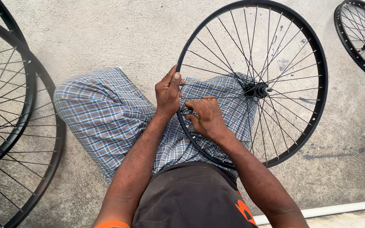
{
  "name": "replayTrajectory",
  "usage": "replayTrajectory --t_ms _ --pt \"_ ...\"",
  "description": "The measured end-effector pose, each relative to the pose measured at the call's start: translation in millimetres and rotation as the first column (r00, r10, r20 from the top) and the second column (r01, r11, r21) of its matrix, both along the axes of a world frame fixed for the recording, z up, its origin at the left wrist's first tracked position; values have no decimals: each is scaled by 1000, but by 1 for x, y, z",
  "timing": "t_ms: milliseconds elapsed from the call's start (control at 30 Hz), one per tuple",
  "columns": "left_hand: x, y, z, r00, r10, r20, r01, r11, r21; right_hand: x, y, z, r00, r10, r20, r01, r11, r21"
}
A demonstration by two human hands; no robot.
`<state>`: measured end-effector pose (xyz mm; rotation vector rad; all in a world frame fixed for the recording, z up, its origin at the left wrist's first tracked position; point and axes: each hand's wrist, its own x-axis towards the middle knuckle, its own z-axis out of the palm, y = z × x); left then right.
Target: The person sits on the floor and uses a spoke wrench to adjust the tension of the spokes on a bicycle wheel. They rotate the wheel periodically to access different sections while tightening or loosening individual spokes.
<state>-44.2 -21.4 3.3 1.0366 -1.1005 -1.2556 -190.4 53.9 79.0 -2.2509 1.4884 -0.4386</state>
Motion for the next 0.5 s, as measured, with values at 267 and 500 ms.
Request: replayTrajectory --t_ms 267,500 --pt "-1 -2 -1 999 6 -51 -6 1000 14 -3 -3 1 996 75 -49 -78 995 -68" --pt "-1 -1 -2 998 12 -66 -12 1000 8 12 -2 -19 983 3 -183 -42 976 -214"
